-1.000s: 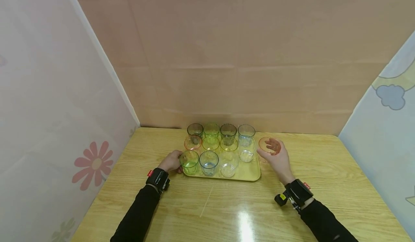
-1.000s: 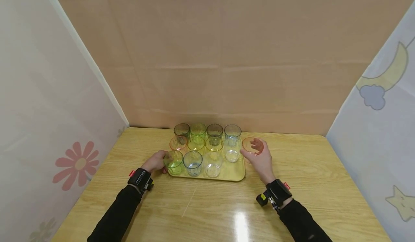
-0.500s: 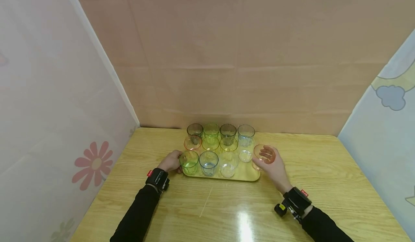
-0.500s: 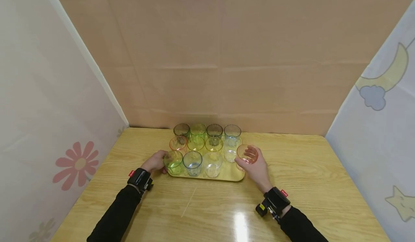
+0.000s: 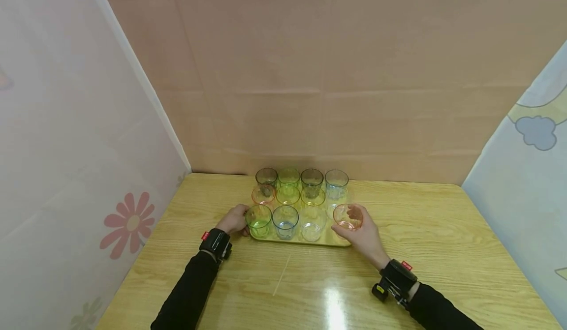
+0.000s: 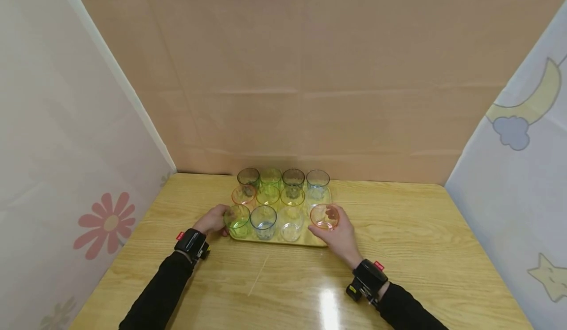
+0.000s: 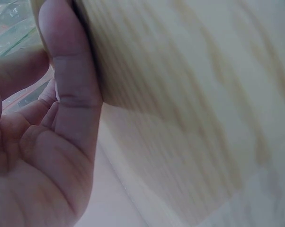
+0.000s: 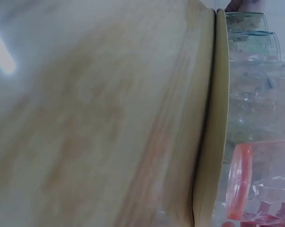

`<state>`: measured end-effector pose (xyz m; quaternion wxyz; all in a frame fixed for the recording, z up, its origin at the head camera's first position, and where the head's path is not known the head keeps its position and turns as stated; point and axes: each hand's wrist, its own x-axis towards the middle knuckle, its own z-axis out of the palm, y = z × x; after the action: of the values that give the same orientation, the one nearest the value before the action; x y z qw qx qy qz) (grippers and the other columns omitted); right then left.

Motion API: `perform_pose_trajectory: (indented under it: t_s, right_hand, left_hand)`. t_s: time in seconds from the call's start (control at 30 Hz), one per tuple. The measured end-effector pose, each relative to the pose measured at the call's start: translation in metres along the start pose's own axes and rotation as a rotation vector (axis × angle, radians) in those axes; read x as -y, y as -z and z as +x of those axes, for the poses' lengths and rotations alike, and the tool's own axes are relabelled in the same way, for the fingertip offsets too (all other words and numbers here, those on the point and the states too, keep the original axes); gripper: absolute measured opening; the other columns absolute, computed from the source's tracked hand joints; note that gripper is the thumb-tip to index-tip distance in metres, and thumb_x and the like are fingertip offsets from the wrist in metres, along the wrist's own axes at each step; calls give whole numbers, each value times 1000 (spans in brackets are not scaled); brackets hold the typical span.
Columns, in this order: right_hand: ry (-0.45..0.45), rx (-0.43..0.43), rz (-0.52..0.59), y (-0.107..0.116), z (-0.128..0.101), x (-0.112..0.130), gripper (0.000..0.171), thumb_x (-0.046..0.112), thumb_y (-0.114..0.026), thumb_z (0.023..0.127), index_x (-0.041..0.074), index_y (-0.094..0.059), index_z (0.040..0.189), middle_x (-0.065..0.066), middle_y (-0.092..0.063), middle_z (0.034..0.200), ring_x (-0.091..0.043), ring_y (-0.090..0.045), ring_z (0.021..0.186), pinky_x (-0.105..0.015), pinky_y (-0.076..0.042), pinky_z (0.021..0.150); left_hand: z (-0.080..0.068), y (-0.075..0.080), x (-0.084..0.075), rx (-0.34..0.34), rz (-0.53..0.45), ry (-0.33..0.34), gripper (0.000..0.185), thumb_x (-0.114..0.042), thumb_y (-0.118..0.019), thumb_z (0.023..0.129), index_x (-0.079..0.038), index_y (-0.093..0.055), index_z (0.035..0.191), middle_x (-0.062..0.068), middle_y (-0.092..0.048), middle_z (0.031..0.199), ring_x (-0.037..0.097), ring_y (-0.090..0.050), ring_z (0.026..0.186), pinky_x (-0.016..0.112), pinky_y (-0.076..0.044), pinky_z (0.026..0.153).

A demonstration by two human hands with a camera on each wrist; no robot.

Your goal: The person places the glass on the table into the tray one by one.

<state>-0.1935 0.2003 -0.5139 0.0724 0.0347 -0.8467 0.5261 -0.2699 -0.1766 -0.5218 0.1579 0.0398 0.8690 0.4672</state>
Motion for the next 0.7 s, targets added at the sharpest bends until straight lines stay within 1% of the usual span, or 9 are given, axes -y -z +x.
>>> perform_pose_trajectory:
  t_s: [0.03,0.1,0.3,0.37,0.43,0.57,0.7]
  right_hand:
    - [4,2,-15,-1,0,0,76,31,-82,81,8,-42,141,-19,-52,134,-33,-50,123,-41,-48,93]
    - [9,5,-32,-3,1,-4,77,34,-82,80,9,-42,141,-18,-52,133,-33,-50,122,-44,-48,93]
    - [-9,22,-64,-6,0,-4,82,37,-81,80,5,-37,142,-17,-52,133,-33,-52,119,-35,-49,87]
    - [-25,37,-63,-7,0,-4,84,37,-82,80,4,-36,141,-19,-51,133,-34,-54,116,-35,-49,86]
    - [-38,53,-63,-7,0,-4,85,37,-83,79,3,-35,141,-20,-50,134,-35,-54,116,-37,-50,87]
    - [-57,75,-72,-8,2,-3,91,39,-85,75,1,-34,141,-23,-49,134,-36,-53,117,-46,-51,93]
    - [-64,80,-117,-9,2,-2,95,43,-86,73,0,-35,141,-23,-50,132,-35,-54,115,-48,-51,94]
  left_hand:
    - [0,0,0,1,-3,2,12,-2,-54,99,3,-64,104,12,-62,73,17,-59,51,30,-54,48]
    - [0,0,0,3,-8,7,12,-1,-54,98,3,-64,105,13,-62,74,18,-59,51,30,-54,49]
    - [-1,1,-1,0,-11,1,13,2,-53,98,5,-63,105,14,-62,75,19,-59,50,31,-55,48]
    - [-1,1,-1,-1,-11,0,13,2,-53,98,5,-63,105,14,-62,74,19,-59,50,31,-55,48]
    - [-2,1,-2,0,-6,-4,13,1,-54,98,5,-64,105,13,-62,74,19,-60,50,31,-55,48]
    - [-2,1,-2,5,-1,-7,14,1,-54,98,4,-64,107,14,-63,73,19,-60,50,31,-55,48]
    - [-2,0,-1,0,2,1,14,2,-54,97,4,-64,106,13,-62,73,19,-60,50,31,-55,48]
